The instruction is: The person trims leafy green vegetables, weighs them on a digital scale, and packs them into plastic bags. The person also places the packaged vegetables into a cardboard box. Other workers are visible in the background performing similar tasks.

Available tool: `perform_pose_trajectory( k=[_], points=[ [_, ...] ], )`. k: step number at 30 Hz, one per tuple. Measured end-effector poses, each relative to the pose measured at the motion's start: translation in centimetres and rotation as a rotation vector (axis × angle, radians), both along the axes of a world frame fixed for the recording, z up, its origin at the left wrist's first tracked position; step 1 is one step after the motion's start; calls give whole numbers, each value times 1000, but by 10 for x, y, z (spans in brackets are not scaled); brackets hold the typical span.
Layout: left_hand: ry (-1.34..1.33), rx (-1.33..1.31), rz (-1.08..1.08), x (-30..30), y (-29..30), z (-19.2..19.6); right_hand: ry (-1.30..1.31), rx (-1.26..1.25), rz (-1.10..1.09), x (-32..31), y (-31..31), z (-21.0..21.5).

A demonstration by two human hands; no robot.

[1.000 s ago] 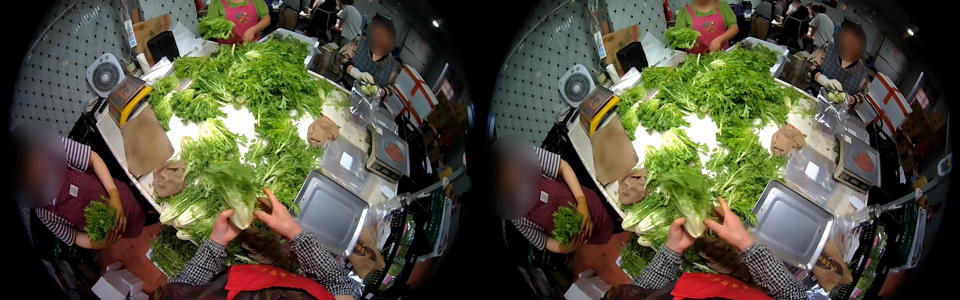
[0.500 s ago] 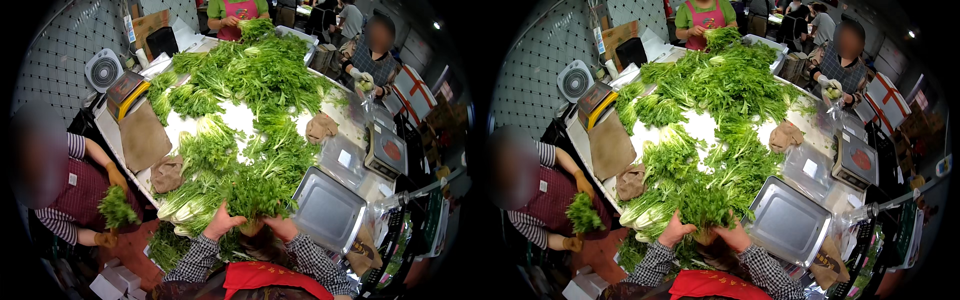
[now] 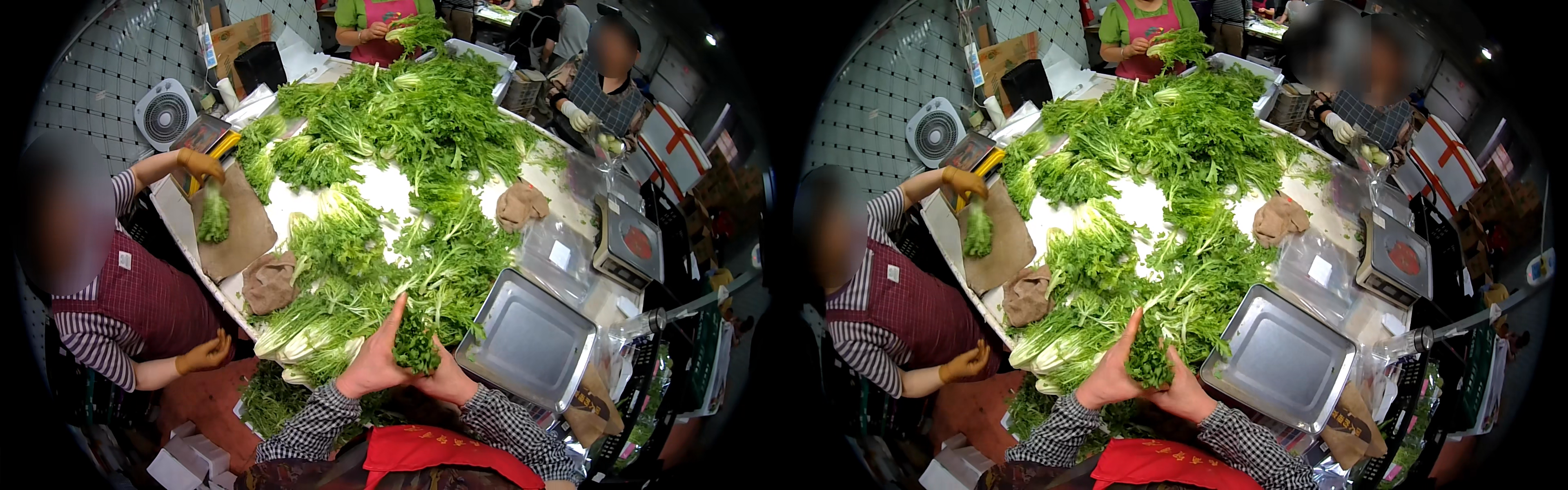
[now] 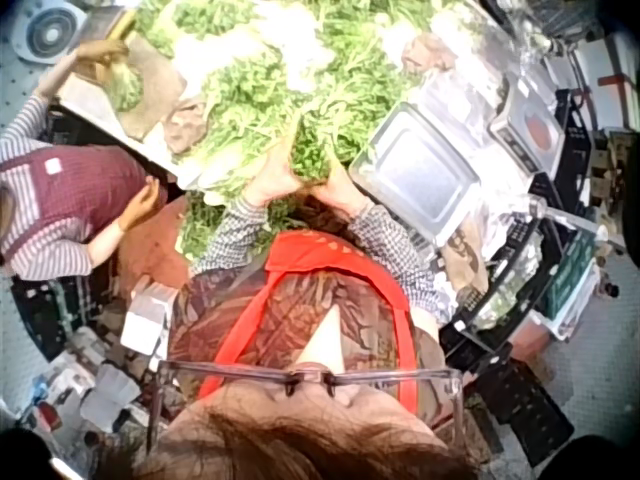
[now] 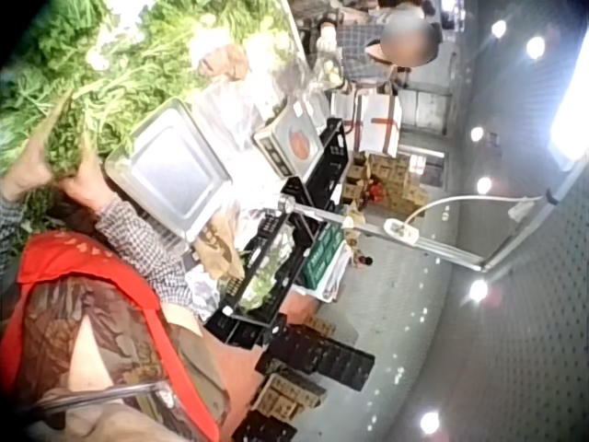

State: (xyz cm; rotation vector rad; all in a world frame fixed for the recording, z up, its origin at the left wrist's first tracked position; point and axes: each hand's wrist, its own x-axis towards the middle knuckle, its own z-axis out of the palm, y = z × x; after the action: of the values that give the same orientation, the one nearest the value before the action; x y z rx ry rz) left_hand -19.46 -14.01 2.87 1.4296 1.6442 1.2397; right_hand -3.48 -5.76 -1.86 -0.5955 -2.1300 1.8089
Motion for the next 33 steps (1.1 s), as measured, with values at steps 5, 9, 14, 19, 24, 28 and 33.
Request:
perform_pose_trajectory(
  k=[5, 9, 14, 19, 24, 28, 33],
  points=[
    [-337, -47, 61, -4, 3, 7, -146, 500, 19, 0, 15, 51],
    [-237, -173, -65, 0, 1, 1, 17, 450, -181, -9, 11, 62],
    [-89, -266, -114, 12, 3, -5, 55, 681, -266, -21, 5, 60],
    [57, -303, -127, 17, -4, -27, 15, 814, -219, -20, 4, 46],
    [269, -298, -17, 32, -11, -41, -47, 671, -232, -17, -1, 28],
    [578, -300, -69, 33, -15, -34, -177, 504, -111, -12, 4, 23],
    [-244, -316, 37, -3, -14, -22, -103, 149, -268, -20, 44, 58]
  ],
)
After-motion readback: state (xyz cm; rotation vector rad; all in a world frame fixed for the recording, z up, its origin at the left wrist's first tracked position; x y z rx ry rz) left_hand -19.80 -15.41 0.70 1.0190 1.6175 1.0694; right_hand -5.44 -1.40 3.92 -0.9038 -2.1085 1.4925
